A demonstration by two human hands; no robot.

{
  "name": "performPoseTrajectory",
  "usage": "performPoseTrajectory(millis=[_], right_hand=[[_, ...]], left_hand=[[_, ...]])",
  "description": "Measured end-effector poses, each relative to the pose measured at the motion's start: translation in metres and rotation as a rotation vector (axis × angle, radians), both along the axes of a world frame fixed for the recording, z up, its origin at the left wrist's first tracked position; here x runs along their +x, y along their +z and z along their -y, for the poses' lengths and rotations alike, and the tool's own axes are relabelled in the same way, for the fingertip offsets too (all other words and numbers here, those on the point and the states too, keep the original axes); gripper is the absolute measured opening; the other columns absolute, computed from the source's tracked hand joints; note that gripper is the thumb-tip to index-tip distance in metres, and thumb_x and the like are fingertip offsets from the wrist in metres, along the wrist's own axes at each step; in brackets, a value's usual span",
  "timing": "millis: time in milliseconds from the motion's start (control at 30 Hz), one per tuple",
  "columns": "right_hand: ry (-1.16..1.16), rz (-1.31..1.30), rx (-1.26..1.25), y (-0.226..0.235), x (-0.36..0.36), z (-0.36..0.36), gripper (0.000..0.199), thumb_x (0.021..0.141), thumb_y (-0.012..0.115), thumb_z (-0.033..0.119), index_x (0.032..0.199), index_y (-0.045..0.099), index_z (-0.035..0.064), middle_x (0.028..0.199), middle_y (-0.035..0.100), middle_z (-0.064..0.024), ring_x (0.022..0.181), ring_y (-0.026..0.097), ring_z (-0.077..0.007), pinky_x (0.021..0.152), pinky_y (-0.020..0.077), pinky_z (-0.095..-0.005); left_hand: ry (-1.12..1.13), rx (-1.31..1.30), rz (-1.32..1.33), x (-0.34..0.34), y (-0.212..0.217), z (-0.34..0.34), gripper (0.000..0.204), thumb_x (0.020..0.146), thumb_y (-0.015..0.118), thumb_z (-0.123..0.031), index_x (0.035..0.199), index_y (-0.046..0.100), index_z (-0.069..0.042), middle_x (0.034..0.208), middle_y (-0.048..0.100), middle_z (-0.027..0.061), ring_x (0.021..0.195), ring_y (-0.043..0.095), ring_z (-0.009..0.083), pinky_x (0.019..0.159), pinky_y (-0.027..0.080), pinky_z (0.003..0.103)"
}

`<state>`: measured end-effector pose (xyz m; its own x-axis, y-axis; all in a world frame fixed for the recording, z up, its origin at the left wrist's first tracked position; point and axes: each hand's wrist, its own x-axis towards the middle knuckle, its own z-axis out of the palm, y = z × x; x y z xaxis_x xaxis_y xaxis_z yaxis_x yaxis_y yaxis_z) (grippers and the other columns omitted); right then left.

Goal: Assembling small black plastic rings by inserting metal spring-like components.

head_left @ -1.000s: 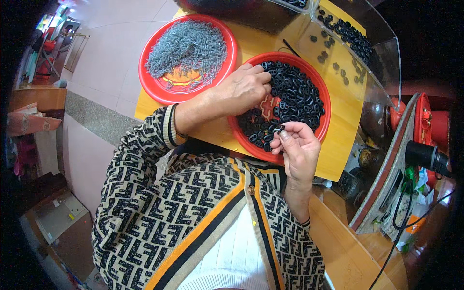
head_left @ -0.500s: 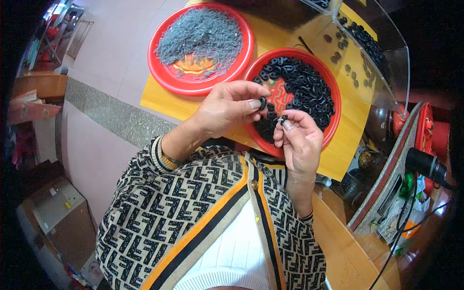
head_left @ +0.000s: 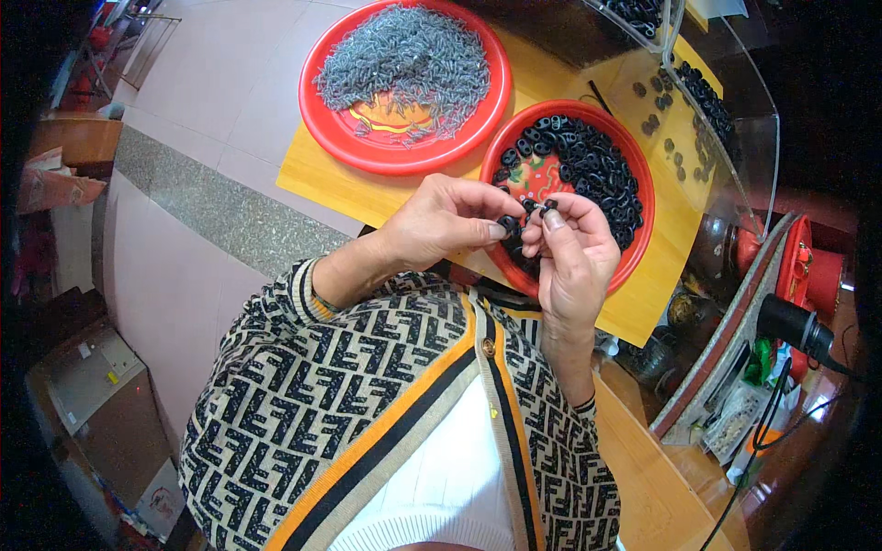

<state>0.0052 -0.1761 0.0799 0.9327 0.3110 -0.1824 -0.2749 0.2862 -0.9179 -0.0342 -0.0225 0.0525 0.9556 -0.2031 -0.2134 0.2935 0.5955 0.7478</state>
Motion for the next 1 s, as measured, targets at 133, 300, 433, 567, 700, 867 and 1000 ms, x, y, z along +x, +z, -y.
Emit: performPoseTrajectory(millis=[133,300,433,567,700,867,1000], right_hand=[[-0.057,0.172,-0.092,-0.004,-0.003,-0.008,0.014,0.083,0.051,0.003,0.096,0.051,-0.0028,0.082,0.057,-0.0058,0.069,0.056,-0.0083,0.06,0.0458,-0.0187],[-0.046,0.213,-0.107,-0.005,-0.008,-0.007,0.015,0.084,0.05,0.002,0.098,0.05,-0.0028,0.085,0.057,-0.0061,0.073,0.057,-0.0091,0.063,0.0461,-0.0192],[-0.051,0.239,-0.065,-0.005,-0.011,-0.008,0.016,0.084,0.049,0.001,0.099,0.049,-0.0029,0.086,0.057,-0.0066,0.074,0.057,-0.0097,0.064,0.047,-0.0197],[-0.064,0.196,-0.027,-0.005,-0.014,-0.009,0.015,0.084,0.049,0.001,0.099,0.049,-0.003,0.085,0.057,-0.0066,0.073,0.057,-0.0097,0.064,0.0476,-0.0202],[-0.062,0.165,-0.021,-0.008,-0.015,-0.011,0.014,0.084,0.05,0.002,0.098,0.049,-0.0031,0.083,0.058,-0.0061,0.072,0.057,-0.0094,0.063,0.0477,-0.0201],[-0.04,0.051,0.007,-0.005,-0.013,-0.009,0.014,0.083,0.05,0.001,0.096,0.05,-0.0036,0.081,0.058,-0.006,0.068,0.057,-0.0095,0.061,0.0475,-0.0197],[-0.045,0.044,-0.011,-0.004,-0.012,-0.006,0.014,0.084,0.047,-0.001,0.097,0.049,-0.0041,0.079,0.058,-0.0102,0.066,0.056,-0.0125,0.058,0.0459,-0.0211]], left_hand=[[0.051,0.084,0.114,0.0,-0.005,0.004,0.021,0.074,0.061,0.002,0.093,0.052,0.003,0.079,0.056,0.0027,0.071,0.052,0.0059,0.061,0.043,0.02],[0.04,0.225,0.098,0.001,0.0,-0.001,0.018,0.074,0.06,0.004,0.089,0.05,0.002,0.079,0.054,0.0016,0.071,0.052,0.006,0.063,0.044,0.021],[0.08,0.165,0.068,0.001,0.003,-0.001,0.016,0.075,0.058,0.005,0.09,0.053,0.003,0.083,0.056,0.0029,0.075,0.053,0.0071,0.066,0.045,0.02],[0.175,0.067,0.068,0.002,0.005,0.003,0.015,0.076,0.058,0.004,0.091,0.055,0.003,0.084,0.057,0.0037,0.076,0.054,0.0083,0.069,0.046,0.021],[0.179,-0.071,0.027,0.003,0.004,0.007,0.016,0.079,0.056,0.001,0.094,0.054,0.002,0.083,0.058,0.0047,0.074,0.056,0.01,0.069,0.047,0.022],[0.185,-0.019,0.019,0.001,0.003,0.004,0.017,0.08,0.055,0.0,0.097,0.054,0.002,0.082,0.059,0.0056,0.072,0.056,0.0107,0.064,0.047,0.021],[0.128,-0.062,0.024,0.0,0.002,0.0,0.02,0.079,0.056,0.0,0.1,0.054,0.002,0.084,0.06,0.0075,0.072,0.057,0.0116,0.062,0.048,0.021]])
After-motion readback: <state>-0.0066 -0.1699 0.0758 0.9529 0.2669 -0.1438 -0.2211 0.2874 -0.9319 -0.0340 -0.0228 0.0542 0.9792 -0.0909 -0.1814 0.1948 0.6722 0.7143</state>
